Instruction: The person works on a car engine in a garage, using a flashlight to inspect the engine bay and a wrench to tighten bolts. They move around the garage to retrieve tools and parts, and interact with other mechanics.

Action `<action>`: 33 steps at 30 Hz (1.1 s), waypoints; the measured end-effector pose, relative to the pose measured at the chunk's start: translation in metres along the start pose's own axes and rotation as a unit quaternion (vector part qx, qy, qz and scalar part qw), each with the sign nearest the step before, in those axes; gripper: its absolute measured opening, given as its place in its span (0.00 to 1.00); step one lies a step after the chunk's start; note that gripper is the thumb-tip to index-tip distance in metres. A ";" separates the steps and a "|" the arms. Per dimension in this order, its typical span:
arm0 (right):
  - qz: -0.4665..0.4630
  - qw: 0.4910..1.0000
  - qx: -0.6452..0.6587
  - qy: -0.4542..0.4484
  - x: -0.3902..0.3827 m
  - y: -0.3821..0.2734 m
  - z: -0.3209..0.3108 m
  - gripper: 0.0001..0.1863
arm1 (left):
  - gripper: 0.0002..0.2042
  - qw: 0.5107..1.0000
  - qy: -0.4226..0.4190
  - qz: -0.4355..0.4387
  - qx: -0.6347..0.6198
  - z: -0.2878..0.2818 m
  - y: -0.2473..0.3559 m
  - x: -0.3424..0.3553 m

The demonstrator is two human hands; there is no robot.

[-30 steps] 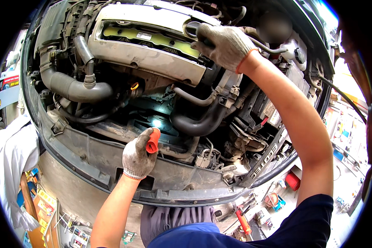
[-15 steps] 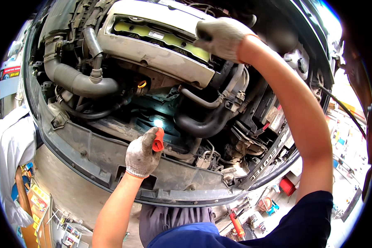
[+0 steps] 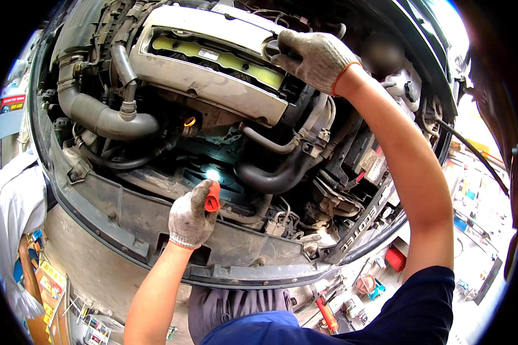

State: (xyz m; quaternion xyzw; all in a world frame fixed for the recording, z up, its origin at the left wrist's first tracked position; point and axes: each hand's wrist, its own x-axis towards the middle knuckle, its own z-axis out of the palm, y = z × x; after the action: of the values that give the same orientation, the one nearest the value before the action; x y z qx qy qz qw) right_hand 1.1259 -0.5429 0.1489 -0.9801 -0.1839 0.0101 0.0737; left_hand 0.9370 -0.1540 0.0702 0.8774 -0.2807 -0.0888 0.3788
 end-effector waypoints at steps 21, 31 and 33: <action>-0.028 0.983 -0.046 -0.176 0.046 -0.021 0.005 0.18 | 0.35 1.000 -0.007 0.005 0.005 0.002 -0.002 -0.001; 0.006 0.995 0.024 -0.093 0.020 -0.011 -0.007 0.17 | 0.34 0.999 -0.017 -0.011 0.025 0.001 -0.003 -0.005; -0.006 0.993 0.006 -0.114 0.019 -0.011 -0.008 0.17 | 0.34 1.000 -0.009 0.000 0.013 0.003 -0.002 -0.002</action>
State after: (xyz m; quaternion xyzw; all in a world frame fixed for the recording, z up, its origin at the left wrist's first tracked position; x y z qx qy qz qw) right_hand 1.1400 -0.5272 0.1583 -0.9710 -0.1971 0.1224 0.0577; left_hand 0.9355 -0.1538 0.0669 0.8817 -0.2847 -0.0927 0.3647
